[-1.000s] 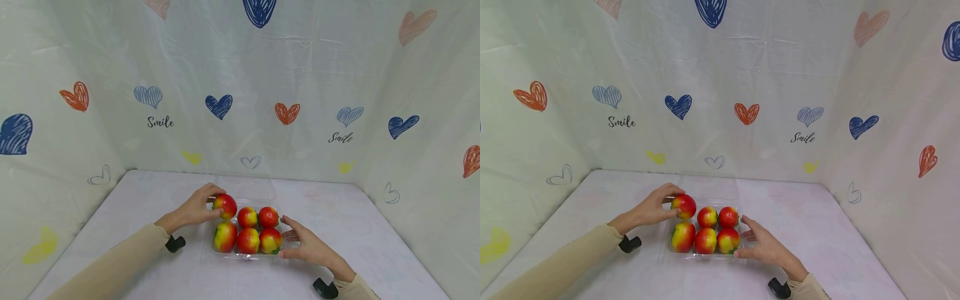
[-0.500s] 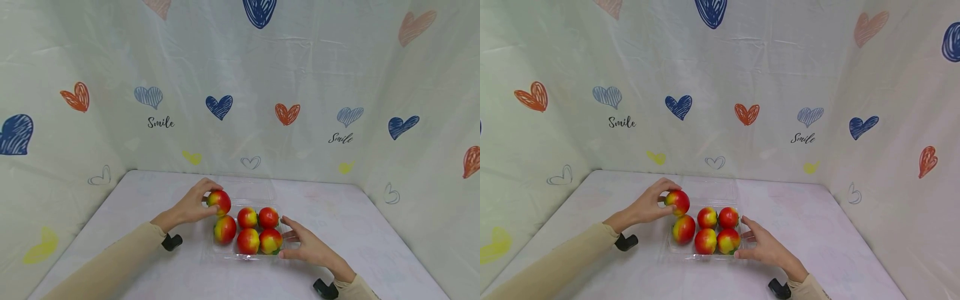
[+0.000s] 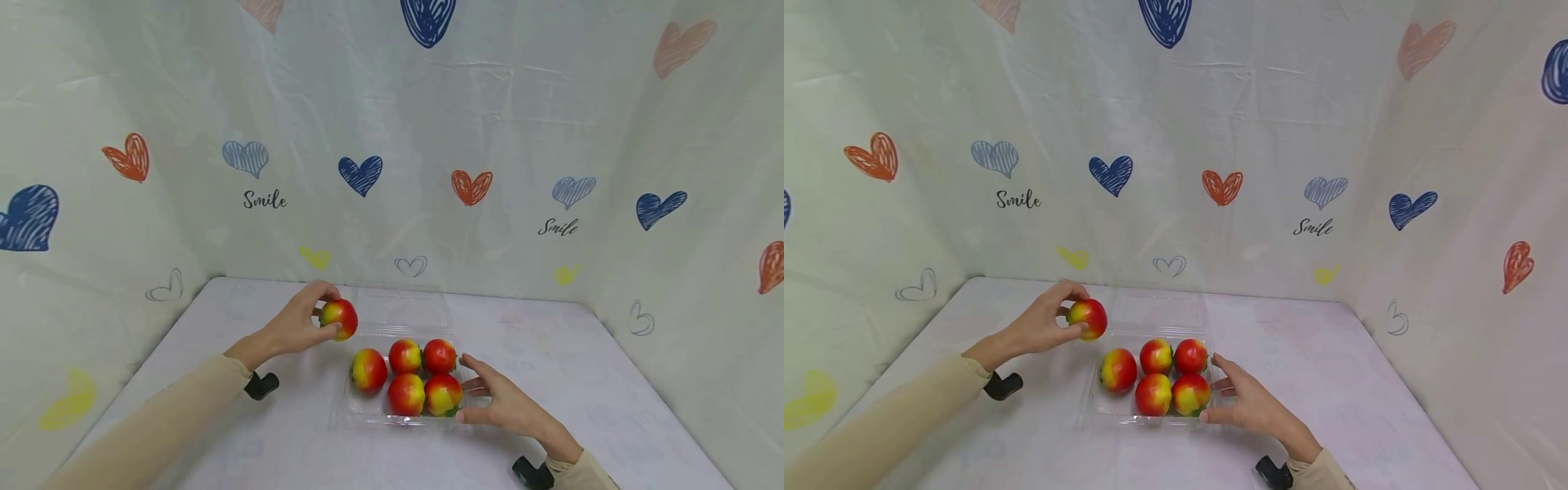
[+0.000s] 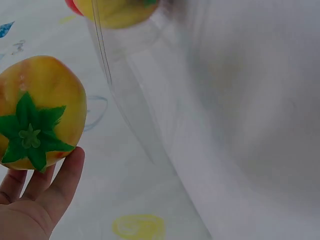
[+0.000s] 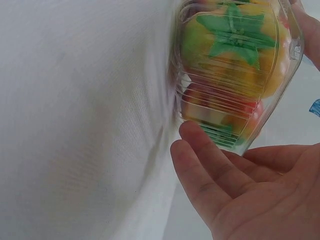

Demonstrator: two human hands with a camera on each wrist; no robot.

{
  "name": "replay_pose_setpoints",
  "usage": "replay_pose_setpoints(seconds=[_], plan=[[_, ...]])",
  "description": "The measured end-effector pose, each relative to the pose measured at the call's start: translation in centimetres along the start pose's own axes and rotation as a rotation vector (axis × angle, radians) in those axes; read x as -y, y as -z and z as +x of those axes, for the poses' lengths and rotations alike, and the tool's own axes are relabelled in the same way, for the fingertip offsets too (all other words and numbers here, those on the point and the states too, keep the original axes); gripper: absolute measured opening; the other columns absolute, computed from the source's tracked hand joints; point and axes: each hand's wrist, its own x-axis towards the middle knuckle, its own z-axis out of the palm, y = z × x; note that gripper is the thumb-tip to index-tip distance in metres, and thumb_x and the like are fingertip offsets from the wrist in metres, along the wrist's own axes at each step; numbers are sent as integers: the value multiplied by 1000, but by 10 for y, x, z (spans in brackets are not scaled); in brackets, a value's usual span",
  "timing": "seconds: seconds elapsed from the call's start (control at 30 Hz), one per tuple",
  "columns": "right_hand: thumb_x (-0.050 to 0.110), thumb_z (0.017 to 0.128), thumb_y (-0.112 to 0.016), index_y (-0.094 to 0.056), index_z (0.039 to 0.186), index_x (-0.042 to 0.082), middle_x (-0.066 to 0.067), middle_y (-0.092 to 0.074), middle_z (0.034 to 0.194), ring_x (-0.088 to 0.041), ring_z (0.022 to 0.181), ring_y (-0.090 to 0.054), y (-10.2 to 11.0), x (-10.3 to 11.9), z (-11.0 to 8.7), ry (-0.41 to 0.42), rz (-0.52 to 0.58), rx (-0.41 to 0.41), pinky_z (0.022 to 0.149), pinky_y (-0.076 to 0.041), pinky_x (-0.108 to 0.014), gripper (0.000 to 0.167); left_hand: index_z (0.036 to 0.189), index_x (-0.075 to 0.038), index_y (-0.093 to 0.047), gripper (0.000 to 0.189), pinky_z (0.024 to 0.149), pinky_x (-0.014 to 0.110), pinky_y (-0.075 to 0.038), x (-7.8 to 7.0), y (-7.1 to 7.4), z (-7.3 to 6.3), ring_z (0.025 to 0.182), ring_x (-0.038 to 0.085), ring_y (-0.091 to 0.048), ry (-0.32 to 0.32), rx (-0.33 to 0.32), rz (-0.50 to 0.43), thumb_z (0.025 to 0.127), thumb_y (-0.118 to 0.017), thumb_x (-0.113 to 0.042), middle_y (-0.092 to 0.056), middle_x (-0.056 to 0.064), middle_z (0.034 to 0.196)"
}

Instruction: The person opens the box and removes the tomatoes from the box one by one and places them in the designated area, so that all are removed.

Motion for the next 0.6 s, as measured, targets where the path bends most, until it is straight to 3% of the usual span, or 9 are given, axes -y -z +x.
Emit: replay_pose_setpoints(seconds=[0.2, 0.43, 0.6], plan=[[37, 76, -79, -24, 150, 7, -17, -32, 150, -29, 115, -55, 0, -1, 0, -12, -12, -12, 91, -50, -45, 97, 110, -10, -57, 35, 83, 38, -53, 13, 9, 1, 100, 19, -54, -33, 25, 79, 78, -70, -9, -56, 2, 112], [37, 76, -78, -24, 151, 8, -15, -32, 150, -27, 115, -55, -1, -4, 1, -17, -10, -16, 92, -50, -44, 97, 111, -11, -61, 34, 88, 44, -49, 28, 14, 1, 103, 23, -51, 31, 91, 176, 78, -69, -13, -57, 5, 117], [38, 76, -78, -24, 151, 8, -15, -32, 150, -27, 114, -55, -2, -5, 2, -7, -10, -18, 92, -50, -43, 96, 113, -8, -64, 37, 88, 42, -47, 36, 14, 4, 100, 23, -52, 43, 150, 230, 76, -69, -13, -59, 5, 114]])
